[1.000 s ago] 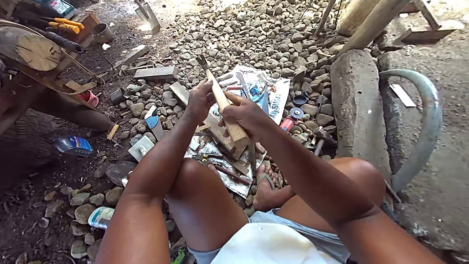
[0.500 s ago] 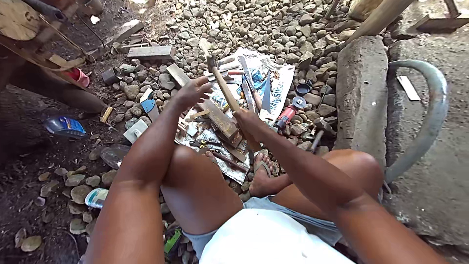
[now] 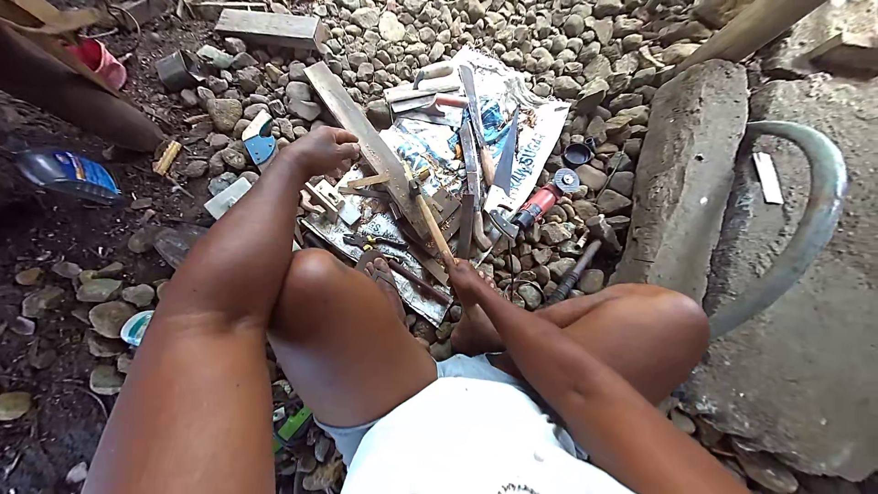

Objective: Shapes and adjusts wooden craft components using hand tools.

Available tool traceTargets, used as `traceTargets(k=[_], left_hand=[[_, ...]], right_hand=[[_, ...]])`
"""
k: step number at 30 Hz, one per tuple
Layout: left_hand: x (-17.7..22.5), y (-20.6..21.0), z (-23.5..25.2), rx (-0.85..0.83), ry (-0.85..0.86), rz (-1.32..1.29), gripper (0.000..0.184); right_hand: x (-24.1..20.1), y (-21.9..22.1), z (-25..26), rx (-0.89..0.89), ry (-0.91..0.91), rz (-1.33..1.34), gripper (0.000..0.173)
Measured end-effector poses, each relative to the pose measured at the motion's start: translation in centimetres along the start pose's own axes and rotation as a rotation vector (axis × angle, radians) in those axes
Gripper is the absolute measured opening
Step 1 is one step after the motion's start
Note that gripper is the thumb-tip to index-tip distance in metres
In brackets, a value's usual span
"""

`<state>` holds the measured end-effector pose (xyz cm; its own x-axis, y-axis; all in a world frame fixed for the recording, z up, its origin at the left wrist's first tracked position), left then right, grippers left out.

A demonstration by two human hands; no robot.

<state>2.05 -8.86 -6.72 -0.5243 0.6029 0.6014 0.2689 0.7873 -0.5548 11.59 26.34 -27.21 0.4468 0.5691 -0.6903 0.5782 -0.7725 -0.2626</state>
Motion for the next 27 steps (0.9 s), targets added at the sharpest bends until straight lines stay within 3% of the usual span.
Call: traceTargets(k=[4,8,10,16,27], left_hand=[[0.4,0.0,-0.5,-0.007,0.001,0.076,0.039],[0.0,-0.1,-0.3,-0.015,0.000,0.081,0.039],[-0.3,-0.2,-0.2,-0.009,-0.008,0.087,0.039],[-0.1,0.0,0.2,-0.019,-0.001,0.123,0.038],[0.2,0.6,0.4,-0.048,-0.003,0.199,0.037]], right_hand=[[-1.5,-0.6,-1.6,0.079,-0.091,0.012,0.075],[-1.8,-0.9,-2.5,0.194,-0.379,-0.008,0.073],[-1.6,-0.7,-1.9,0.251,-0.428,-0.047,0.074],[0.9,-0.7,1.2,0.100,-0.082,-0.191,0.079],[0.9,-0.6,0.8,0.071,-0.032,-0.063,0.075]])
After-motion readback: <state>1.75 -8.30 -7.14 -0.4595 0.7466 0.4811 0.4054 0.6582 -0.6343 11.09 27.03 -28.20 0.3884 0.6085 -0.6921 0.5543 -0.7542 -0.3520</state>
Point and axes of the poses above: each hand's wrist, its own z-axis towards the middle knuckle, its own y-axis out of the palm, x = y × z, the point moved 1 cm from there along z, towards the middle knuckle, and after that the axes turned 10 degrees about -y, right-handed, at the moved point
